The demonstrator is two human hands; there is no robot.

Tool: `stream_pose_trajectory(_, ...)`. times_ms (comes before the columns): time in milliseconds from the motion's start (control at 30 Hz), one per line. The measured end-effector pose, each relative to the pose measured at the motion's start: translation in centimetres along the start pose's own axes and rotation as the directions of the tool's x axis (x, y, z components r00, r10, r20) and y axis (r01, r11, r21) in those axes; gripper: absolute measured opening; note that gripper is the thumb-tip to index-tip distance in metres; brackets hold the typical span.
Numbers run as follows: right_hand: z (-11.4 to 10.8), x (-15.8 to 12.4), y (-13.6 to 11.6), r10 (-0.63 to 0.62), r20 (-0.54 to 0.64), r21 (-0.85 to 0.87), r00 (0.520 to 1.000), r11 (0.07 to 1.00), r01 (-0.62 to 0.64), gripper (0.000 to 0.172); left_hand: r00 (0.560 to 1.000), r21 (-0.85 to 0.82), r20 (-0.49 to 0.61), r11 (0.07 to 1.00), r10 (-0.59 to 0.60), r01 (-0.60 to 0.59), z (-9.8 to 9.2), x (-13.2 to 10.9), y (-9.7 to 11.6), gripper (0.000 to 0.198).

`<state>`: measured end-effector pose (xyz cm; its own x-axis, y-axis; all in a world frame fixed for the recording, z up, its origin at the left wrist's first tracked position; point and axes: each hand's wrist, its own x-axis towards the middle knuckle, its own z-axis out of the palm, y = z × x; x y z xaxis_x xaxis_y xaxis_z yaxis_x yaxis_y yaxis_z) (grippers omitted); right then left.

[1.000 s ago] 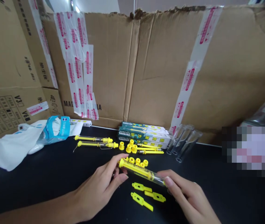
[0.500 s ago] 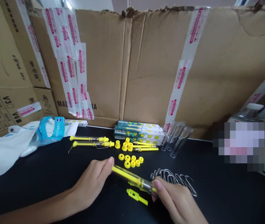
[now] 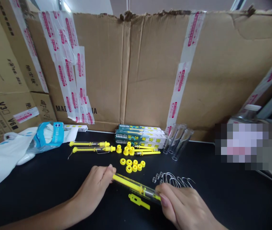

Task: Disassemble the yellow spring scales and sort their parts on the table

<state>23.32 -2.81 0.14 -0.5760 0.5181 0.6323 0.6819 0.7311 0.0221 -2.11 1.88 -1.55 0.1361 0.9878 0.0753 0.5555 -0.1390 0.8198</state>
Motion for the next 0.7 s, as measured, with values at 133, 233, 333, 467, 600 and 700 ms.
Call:
stream_pose_trajectory(133,-0.8,0.2,0.3,-0.121,0.01,-0.114,0.993,0.986,0.121,0.034,0.986,-0.152,0.032,0.975,-0.162,0.165,0.2,0.4,0.5,0.055)
stream_pose_trajectory(233,-1.6,-0.2,1.0,-0.163,-0.015,-0.171,0.987,0.973,0.158,0.026,0.952,-0.316,0.146,0.899,-0.269,0.303,-0.1,1.8,0.3,0.046)
stream_pose_trajectory(333,-2.4,-0.5,2.2,-0.023,-0.128,-0.15,0.992,0.989,0.004,0.021,0.934,-0.359,0.204,0.865,-0.293,0.35,-0.8,3.3,-0.1,0.044)
stream_pose_trajectory(467,-2.6,-0.3,3.6,0.423,-0.284,0.111,0.861,0.906,-0.408,0.021,0.93,-0.42,0.267,0.839,-0.25,0.346,-1.4,3.6,0.2,0.044)
stream_pose_trajectory(600,-3.0,0.6,4.8,0.716,-0.428,0.55,0.552,0.691,-0.47,0.026,0.943,-0.5,0.275,0.81,-0.187,0.306,-1.7,2.9,1.4,0.043)
stream_pose_trajectory(700,-4.0,1.3,5.7,0.788,-0.522,0.721,0.326,0.612,-0.325,0.039,0.959,-0.565,0.229,0.78,-0.164,0.269,-1.9,2.8,1.9,0.044)
